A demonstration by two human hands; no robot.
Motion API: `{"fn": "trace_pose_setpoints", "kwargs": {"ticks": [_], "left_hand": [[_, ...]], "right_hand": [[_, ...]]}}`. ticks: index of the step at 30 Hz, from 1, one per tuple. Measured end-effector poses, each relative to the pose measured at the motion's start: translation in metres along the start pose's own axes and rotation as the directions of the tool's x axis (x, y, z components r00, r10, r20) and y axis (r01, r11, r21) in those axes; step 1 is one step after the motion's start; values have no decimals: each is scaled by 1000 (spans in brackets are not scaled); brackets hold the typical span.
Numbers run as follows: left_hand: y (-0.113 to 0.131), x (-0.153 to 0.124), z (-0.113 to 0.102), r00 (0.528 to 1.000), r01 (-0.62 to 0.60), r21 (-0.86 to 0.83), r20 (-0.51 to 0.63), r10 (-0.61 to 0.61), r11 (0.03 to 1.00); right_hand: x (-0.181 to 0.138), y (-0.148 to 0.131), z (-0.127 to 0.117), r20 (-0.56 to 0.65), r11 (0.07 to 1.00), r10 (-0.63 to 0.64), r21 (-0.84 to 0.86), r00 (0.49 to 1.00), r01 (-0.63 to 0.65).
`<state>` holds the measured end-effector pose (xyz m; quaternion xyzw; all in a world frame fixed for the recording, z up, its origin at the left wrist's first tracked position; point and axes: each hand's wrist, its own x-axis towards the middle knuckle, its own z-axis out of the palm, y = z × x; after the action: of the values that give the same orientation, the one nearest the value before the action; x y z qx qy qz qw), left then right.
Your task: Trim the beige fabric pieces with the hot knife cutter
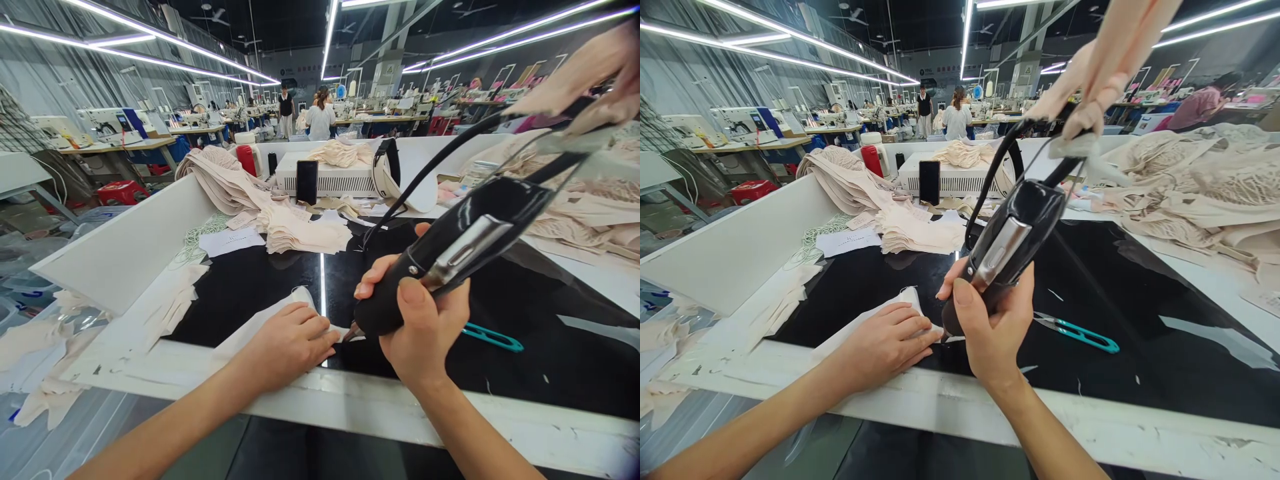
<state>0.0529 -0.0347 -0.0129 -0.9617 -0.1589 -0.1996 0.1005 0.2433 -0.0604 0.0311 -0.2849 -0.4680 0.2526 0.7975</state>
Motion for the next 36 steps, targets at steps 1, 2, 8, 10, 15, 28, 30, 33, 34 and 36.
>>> {"fn": "trace_pose_setpoints", "kwargs": {"ticks": [1,2,8,10,15,28,30,33,34,36], "left_hand": [[0,-1,0,1000,-1,1,2,1,1000],[0,-1,0,1000,-1,1,4,1,1000],[1,-1,0,1000,17,-21,17,-17,1000],[1,0,1,1000,15,-32,12,-14,999],[1,0,2,1000,25,-40,2,-25,999],[0,-1,3,1000,15,8,26,-15,1000],[0,-1,2,1000,13,4,17,-13,1000],[0,-1,2,1000,13,-4,6,-13,1000],[0,-1,2,1000,11,-6,1,-11,1000],[1,0,2,1000,14,-22,-9,-14,1000]], "right_hand": [[0,0,0,-8,1000,-5,-6,1000,5],[1,0,0,-13,1000,-8,-12,1000,7],[1,4,-2,10,1000,-4,18,1000,4],[0,5,-2,18,1000,-13,23,1000,13],[-2,7,-1,13,1000,-17,-24,1000,17],[7,1,-13,-29,995,-64,-79,998,62],[7,2,-14,-21,995,-59,-80,998,57],[6,3,-14,-10,996,-56,-76,998,55],[6,3,-14,-9,996,-59,-74,998,58],[6,3,-13,-10,995,-65,-79,998,64]]}}
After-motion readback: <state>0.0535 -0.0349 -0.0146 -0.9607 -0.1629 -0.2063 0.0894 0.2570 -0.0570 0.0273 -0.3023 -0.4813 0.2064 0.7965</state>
